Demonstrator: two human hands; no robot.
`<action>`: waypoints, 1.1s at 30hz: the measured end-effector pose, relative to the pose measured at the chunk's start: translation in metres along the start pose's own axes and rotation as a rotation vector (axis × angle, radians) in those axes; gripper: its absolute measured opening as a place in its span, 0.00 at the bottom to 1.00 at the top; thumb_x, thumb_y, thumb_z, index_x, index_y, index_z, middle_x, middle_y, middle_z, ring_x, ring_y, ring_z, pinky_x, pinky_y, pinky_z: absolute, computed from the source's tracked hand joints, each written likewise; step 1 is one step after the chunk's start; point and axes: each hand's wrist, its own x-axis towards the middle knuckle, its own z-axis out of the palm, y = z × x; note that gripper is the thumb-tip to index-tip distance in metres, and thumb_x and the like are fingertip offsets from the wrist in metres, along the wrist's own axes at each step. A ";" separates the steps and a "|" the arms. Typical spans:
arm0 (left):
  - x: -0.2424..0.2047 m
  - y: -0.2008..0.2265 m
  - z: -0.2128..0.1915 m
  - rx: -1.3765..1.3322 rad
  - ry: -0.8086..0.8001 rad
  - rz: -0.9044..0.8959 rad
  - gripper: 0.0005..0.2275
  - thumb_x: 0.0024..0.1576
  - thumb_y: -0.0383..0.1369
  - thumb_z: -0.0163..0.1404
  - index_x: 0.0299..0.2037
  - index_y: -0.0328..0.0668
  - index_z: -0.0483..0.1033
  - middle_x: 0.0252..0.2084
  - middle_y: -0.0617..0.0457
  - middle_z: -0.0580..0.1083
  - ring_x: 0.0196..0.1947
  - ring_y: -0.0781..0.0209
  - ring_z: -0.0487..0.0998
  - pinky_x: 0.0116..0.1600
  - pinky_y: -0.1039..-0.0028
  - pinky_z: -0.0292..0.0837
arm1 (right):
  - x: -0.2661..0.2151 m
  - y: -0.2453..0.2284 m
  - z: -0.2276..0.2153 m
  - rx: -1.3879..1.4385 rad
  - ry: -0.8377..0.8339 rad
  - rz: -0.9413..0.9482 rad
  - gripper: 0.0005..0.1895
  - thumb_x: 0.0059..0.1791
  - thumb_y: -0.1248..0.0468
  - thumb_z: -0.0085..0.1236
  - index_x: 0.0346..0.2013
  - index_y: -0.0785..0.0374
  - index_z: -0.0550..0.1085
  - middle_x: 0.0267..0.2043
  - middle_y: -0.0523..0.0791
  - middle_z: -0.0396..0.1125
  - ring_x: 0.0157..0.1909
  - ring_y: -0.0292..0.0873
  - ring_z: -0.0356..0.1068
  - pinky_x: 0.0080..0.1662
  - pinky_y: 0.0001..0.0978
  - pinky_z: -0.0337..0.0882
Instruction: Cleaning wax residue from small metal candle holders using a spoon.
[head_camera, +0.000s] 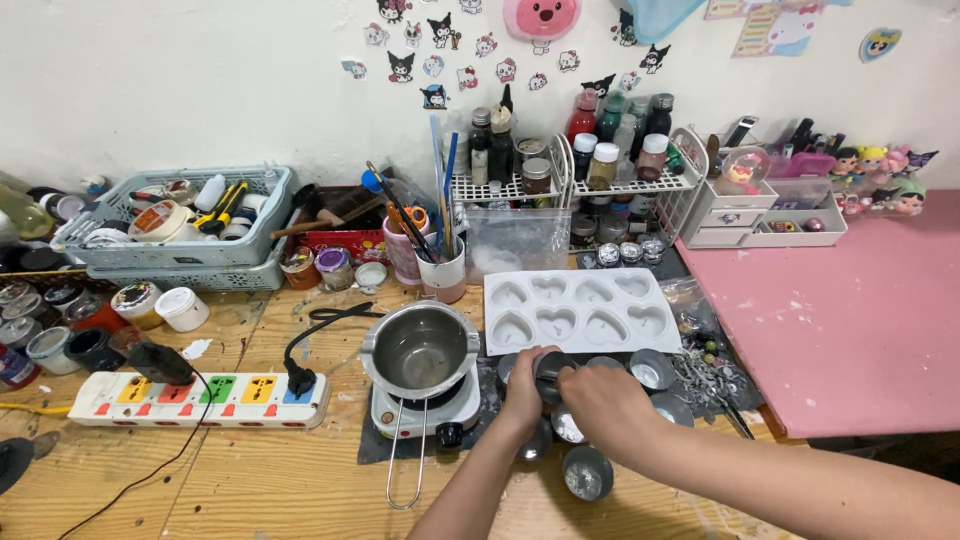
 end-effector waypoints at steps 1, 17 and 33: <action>0.000 -0.005 -0.003 -0.002 0.003 -0.004 0.21 0.65 0.47 0.32 0.36 0.46 0.77 0.24 0.56 0.73 0.22 0.64 0.71 0.27 0.71 0.64 | 0.000 0.001 0.000 0.002 -0.005 -0.001 0.06 0.43 0.70 0.57 0.34 0.64 0.73 0.32 0.52 0.74 0.38 0.54 0.77 0.40 0.46 0.76; -0.007 0.006 0.006 0.188 -0.044 0.366 0.22 0.66 0.46 0.30 0.38 0.39 0.74 0.30 0.54 0.73 0.30 0.66 0.72 0.36 0.73 0.68 | 0.001 0.009 -0.002 0.096 -0.013 -0.022 0.06 0.38 0.73 0.56 0.29 0.67 0.76 0.33 0.56 0.72 0.41 0.58 0.74 0.43 0.50 0.74; -0.039 0.046 0.019 0.561 -0.010 0.665 0.22 0.65 0.40 0.28 0.36 0.33 0.75 0.20 0.53 0.68 0.21 0.61 0.69 0.31 0.71 0.64 | 0.016 0.035 0.003 0.445 -0.088 -0.004 0.17 0.51 0.55 0.53 0.30 0.67 0.78 0.29 0.54 0.73 0.34 0.57 0.74 0.40 0.49 0.71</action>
